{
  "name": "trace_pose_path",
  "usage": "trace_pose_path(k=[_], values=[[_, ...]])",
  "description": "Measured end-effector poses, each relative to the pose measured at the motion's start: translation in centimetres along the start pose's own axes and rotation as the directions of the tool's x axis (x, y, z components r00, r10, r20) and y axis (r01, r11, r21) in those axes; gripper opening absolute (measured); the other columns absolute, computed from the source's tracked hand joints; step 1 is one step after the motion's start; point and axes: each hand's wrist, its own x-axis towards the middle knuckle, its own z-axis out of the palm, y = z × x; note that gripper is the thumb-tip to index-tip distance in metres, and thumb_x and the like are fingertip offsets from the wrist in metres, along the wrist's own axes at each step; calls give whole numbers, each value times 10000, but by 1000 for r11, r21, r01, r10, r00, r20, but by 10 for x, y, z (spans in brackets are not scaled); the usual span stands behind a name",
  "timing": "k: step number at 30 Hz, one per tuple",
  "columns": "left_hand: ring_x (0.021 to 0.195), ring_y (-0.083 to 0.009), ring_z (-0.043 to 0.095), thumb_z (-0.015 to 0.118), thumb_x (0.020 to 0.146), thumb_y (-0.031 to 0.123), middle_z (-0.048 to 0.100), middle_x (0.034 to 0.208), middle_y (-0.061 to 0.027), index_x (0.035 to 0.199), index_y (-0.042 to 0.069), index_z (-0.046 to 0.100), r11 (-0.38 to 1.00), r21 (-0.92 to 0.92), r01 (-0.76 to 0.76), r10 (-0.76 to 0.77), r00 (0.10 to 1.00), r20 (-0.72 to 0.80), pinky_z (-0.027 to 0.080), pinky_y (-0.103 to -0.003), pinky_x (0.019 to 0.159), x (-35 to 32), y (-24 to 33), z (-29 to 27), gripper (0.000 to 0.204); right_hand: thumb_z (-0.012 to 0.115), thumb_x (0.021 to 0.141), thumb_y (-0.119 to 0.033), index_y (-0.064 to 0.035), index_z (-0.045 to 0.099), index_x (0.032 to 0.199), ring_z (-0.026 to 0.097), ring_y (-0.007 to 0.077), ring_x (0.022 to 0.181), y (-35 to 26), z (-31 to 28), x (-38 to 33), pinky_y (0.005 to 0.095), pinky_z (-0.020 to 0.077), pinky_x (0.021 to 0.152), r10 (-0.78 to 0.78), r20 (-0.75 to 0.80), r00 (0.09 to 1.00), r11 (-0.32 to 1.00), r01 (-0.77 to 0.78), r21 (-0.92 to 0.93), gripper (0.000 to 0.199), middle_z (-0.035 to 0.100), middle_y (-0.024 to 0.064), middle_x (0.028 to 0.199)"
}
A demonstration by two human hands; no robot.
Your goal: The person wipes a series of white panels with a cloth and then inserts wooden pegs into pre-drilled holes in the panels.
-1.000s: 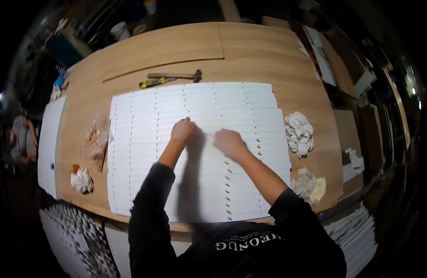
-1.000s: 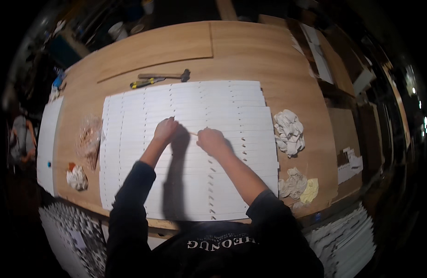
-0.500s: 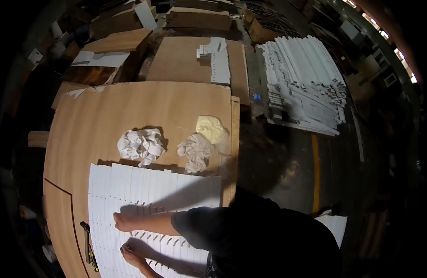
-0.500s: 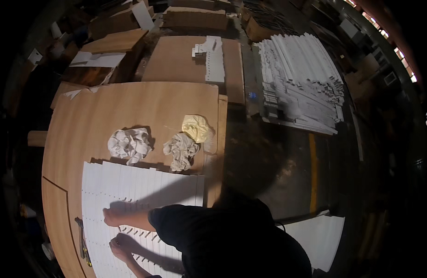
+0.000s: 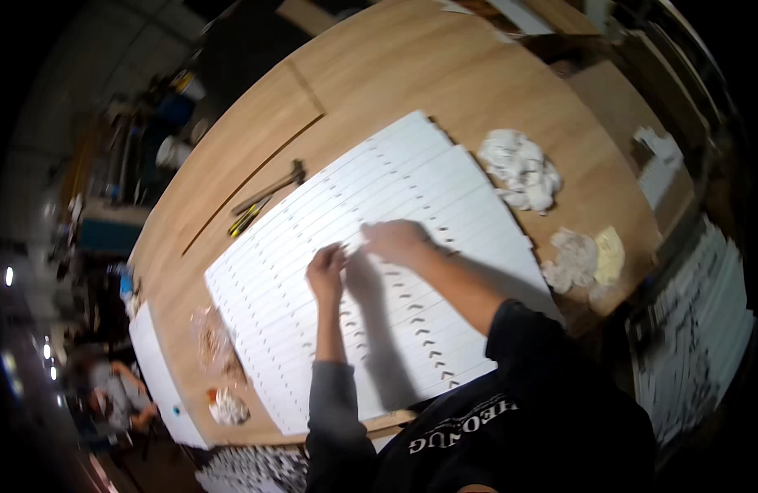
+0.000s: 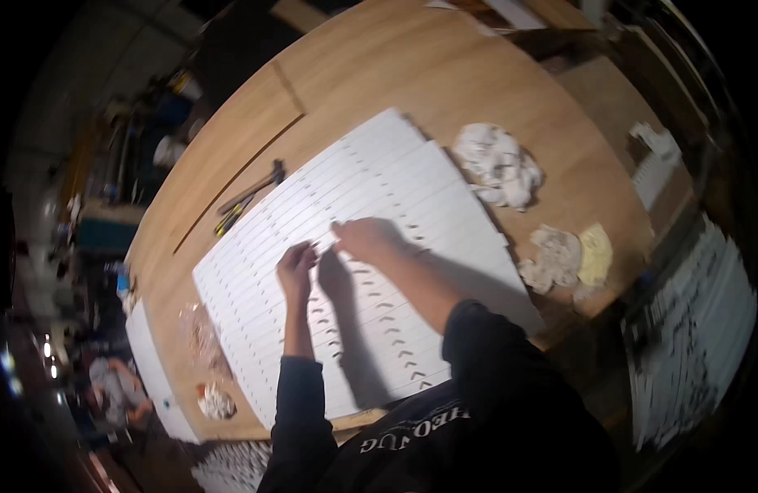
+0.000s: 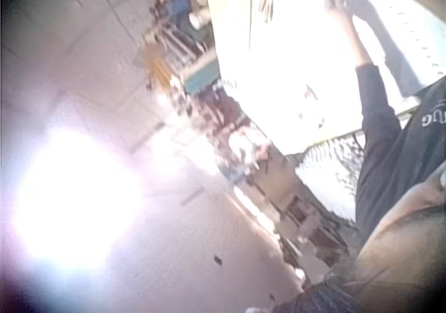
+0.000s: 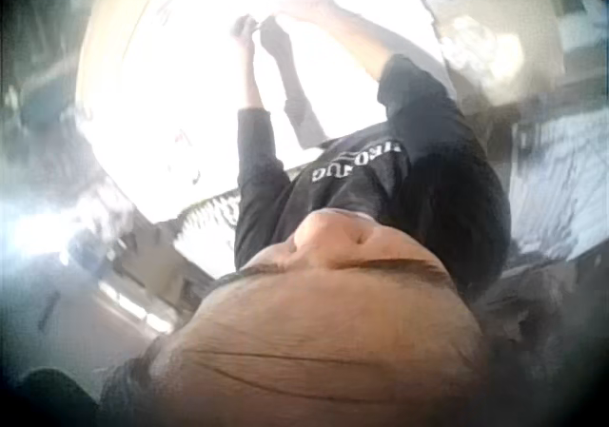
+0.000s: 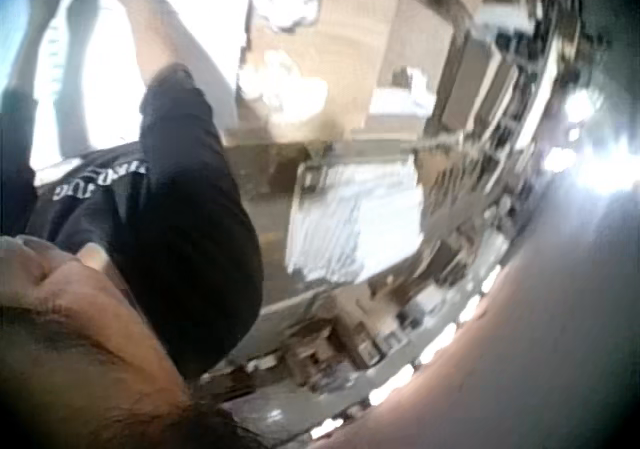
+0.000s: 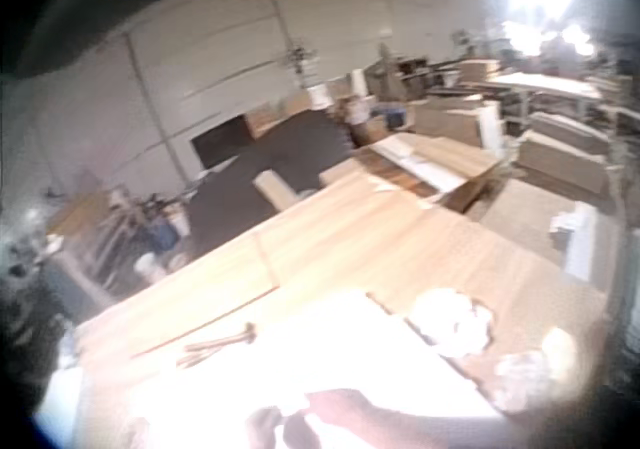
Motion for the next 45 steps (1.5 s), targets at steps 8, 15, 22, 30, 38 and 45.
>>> trace_pose_path(k=[8, 15, 22, 30, 38, 45], values=[[780, -351, 637, 569, 820, 281, 658, 801, -173, 862, 31, 645, 782, 565, -263, 68, 937, 342, 501, -395, 671, 16, 15, 13, 264, 472, 896, -418, -42, 552, 1046, 620, 345, 901, 4, -24, -6, 471, 487, 777, 231, 62, 971, 972, -233, 17, 413, 637, 164, 981], [688, -387, 602, 524, 849, 200, 626, 751, -192, 795, 14, 573, 578, 676, -457, 79, 856, 511, 478, -433, 621, 10, 37, 30, 199, 473, 886, -495, -2, 598, 832, 586, 283, 798, 28, -52, -29, 376, 451, 748, 420, -7, 908, 760, -347, 549, 511, 619, 175, 815], [748, -387, 594, 480, 876, 193, 608, 791, -184, 872, 39, 552, 531, 675, -512, 179, 847, 501, 469, -463, 646, -7, 31, 39, 169, 492, 870, -313, -83, 594, 858, 406, 92, 576, 46, -56, -41, 271, 385, 490, 353, 174, 919, 261, -276, 925, 252, 395, -26, 609], [727, -198, 604, 573, 881, 100, 622, 832, -103, 1119, 35, 605, 898, 158, -410, 338, 875, 347, 496, -293, 698, -27, 73, 77, 248, 497, 870, -253, -65, 649, 952, 544, 138, 729, 51, -74, -80, 304, 454, 658, 159, 145, 977, 671, -215, 710, 255, 605, 42, 799], [737, -121, 610, 606, 827, 15, 678, 816, -62, 933, 2, 678, 949, 109, -296, 202, 835, 512, 492, -252, 693, 1, 75, 108, 129, 464, 886, -195, -6, 589, 1053, 587, 220, 802, 60, -75, -89, 335, 457, 763, 227, 216, 950, 686, -313, 657, 281, 632, 123, 892], [747, -326, 636, 606, 797, 150, 657, 831, -177, 866, 29, 675, 680, 534, -502, 224, 836, 501, 500, -363, 674, 14, 68, 122, 155, 424, 875, -123, -27, 544, 1115, 551, 124, 748, 92, -69, -110, 261, 467, 637, 409, 44, 911, 662, -330, 673, 285, 594, 60, 906]])
